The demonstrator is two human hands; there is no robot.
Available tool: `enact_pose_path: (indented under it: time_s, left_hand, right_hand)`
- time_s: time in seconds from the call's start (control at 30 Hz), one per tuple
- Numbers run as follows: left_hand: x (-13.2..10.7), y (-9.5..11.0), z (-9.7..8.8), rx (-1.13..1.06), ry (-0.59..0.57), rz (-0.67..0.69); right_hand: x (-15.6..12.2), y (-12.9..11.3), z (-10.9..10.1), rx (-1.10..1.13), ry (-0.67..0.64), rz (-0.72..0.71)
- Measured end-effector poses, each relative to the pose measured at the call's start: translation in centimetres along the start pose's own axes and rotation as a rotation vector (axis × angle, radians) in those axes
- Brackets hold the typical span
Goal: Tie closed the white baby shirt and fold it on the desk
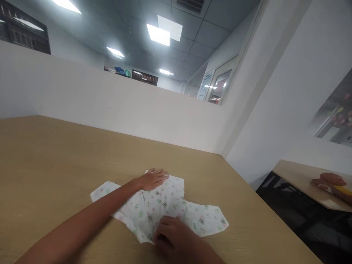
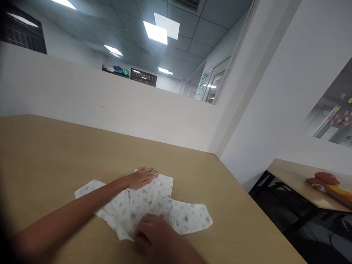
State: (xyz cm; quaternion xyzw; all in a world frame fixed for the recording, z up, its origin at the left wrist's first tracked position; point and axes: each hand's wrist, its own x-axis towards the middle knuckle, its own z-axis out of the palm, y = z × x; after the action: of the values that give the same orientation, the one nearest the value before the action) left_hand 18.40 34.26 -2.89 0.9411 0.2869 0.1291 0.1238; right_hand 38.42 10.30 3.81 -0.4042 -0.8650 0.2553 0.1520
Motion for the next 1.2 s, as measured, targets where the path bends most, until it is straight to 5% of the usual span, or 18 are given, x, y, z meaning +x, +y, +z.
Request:
enact_pose_path:
  time_s: [0.23,0.4,0.53,0.73,1.07,1.2]
  left_hand:
    - [-1.6,1.8,-2.3,0.095,0.095,-0.027]
    - [-8.9,3.6,-3.7,0.08,0.121,-0.139]
    - [-14.8,2.0,-2.2,0.167,0.094,-0.231]
    - [-16.3,0.6,-1.2,0.235,0.087,-0.328]
    - [-21.9,-1.0,-8.7,0.062,0.023,-0.566]
    - [-22.5,-2.1,-9.4,0.082,0.001,-0.681]
  right_hand:
    - [0.8,2.2,-1.1,0.028,0.053,-0.087]
    - [1.5,6.2,-2.8,-0.037,0.366,-0.032]
    - [2.0,8.9,-2.6,-0.176,0.302,0.12]
    - [1.9,12.0,-2.6,-0.192,0.249,0.135]
    - [-5.0,16.2,-12.1,-0.047,0.335,0.476]
    - [-6.8,18.2,-13.2,0.012,0.151,0.493]
